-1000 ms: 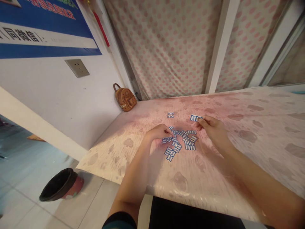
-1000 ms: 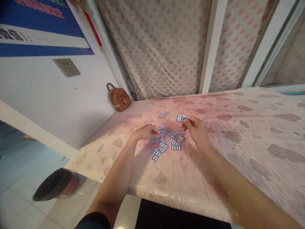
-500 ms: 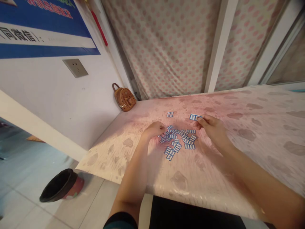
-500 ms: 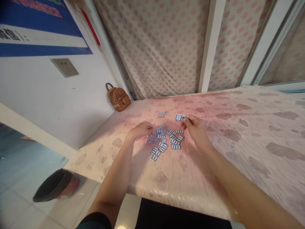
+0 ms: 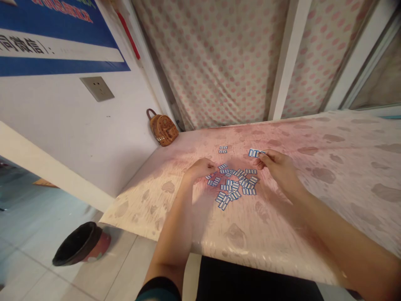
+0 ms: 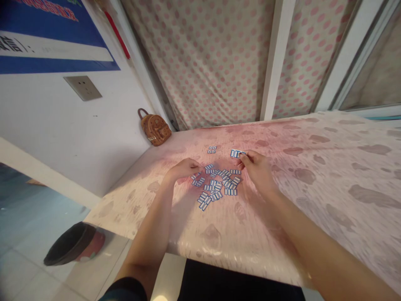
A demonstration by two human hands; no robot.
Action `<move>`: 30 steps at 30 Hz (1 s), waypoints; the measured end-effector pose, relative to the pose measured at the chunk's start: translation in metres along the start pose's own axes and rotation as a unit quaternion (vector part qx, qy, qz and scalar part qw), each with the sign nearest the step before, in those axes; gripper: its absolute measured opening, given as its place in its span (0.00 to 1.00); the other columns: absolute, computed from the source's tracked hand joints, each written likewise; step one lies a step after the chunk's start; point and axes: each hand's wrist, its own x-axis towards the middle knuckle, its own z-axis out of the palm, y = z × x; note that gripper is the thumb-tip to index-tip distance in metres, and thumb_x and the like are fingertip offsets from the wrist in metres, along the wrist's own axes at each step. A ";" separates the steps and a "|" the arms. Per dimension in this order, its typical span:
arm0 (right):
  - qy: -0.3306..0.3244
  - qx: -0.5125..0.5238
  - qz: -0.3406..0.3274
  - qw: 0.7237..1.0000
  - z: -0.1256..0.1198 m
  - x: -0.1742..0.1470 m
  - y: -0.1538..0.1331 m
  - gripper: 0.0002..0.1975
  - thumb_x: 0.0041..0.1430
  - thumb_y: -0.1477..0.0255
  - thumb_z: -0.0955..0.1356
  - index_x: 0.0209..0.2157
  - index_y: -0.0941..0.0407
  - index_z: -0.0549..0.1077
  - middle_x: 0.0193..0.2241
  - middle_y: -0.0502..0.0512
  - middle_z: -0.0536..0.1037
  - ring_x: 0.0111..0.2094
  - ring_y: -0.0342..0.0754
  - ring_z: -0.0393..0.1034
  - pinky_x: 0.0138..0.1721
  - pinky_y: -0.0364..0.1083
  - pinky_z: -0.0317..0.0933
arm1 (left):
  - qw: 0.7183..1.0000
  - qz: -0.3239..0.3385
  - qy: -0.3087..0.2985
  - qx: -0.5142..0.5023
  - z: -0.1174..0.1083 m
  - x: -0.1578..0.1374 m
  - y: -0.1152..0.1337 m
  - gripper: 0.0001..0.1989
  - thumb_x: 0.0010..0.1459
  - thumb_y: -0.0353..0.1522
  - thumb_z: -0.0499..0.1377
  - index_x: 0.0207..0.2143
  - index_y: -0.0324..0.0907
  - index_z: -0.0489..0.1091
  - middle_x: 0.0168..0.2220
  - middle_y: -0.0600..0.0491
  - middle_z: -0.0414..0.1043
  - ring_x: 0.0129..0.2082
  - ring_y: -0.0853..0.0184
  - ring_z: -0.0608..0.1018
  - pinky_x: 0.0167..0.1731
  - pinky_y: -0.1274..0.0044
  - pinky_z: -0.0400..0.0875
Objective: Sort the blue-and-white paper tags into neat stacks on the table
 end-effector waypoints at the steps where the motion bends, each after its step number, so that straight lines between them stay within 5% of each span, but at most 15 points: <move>1: 0.000 0.001 -0.001 1.000 0.000 0.000 0.000 0.15 0.60 0.60 0.66 0.23 0.51 0.72 0.26 0.54 0.77 0.26 0.50 0.70 0.31 0.51 0.65 | 0.999 0.015 -0.024 -0.029 0.003 0.001 0.002 0.15 0.58 0.33 0.56 0.38 0.36 0.80 0.29 0.52 0.79 0.28 0.69 0.77 0.30 0.82 0.69; 4: -0.001 -0.003 -0.003 1.000 0.000 0.000 -0.001 0.14 0.60 0.60 0.66 0.24 0.52 0.72 0.26 0.54 0.77 0.26 0.49 0.70 0.31 0.50 0.65 | 0.994 0.042 -0.078 -0.067 0.013 0.004 0.009 0.15 0.58 0.33 0.56 0.42 0.36 0.79 0.34 0.51 0.80 0.29 0.70 0.77 0.31 0.82 0.69; 7: 0.001 -0.002 0.000 1.000 0.000 -0.001 -0.002 0.14 0.59 0.60 0.66 0.24 0.52 0.72 0.25 0.53 0.77 0.26 0.47 0.70 0.31 0.48 0.64 | 0.996 0.039 -0.057 -0.052 0.019 0.006 0.011 0.15 0.57 0.31 0.57 0.43 0.37 0.79 0.38 0.50 0.80 0.33 0.69 0.77 0.32 0.82 0.68; 14: -0.006 0.008 0.005 1.000 -0.001 0.000 -0.001 0.11 0.59 0.64 0.66 0.25 0.52 0.73 0.26 0.53 0.78 0.27 0.47 0.70 0.32 0.48 0.64 | 0.998 -0.005 -0.001 -0.063 0.008 0.002 0.004 0.13 0.56 0.32 0.59 0.41 0.36 0.78 0.27 0.54 0.75 0.23 0.71 0.73 0.26 0.81 0.64; 21: -0.003 0.007 0.005 1.000 0.000 0.000 0.002 0.13 0.60 0.62 0.67 0.24 0.50 0.72 0.27 0.54 0.78 0.27 0.50 0.71 0.32 0.51 0.66 | 0.988 0.041 -0.150 -0.020 0.015 0.000 0.016 0.23 0.40 0.39 0.72 0.38 0.39 0.73 0.29 0.56 0.72 0.29 0.70 0.73 0.26 0.81 0.61; 24: -0.003 0.008 0.007 1.000 0.000 0.000 0.000 0.13 0.60 0.60 0.67 0.24 0.51 0.72 0.27 0.54 0.78 0.26 0.50 0.70 0.32 0.52 0.66 | 0.990 0.048 -0.124 0.050 0.024 0.002 0.020 0.23 0.39 0.37 0.73 0.38 0.41 0.72 0.31 0.57 0.72 0.31 0.69 0.73 0.28 0.81 0.61; 30: -0.010 0.000 0.005 1.000 0.000 -0.002 -0.007 0.15 0.59 0.56 0.67 0.23 0.50 0.72 0.27 0.54 0.78 0.26 0.50 0.70 0.32 0.52 0.66 | 0.991 0.010 -0.020 0.134 0.022 0.004 0.020 0.08 0.50 0.27 0.65 0.35 0.41 0.74 0.33 0.54 0.74 0.33 0.67 0.74 0.30 0.79 0.62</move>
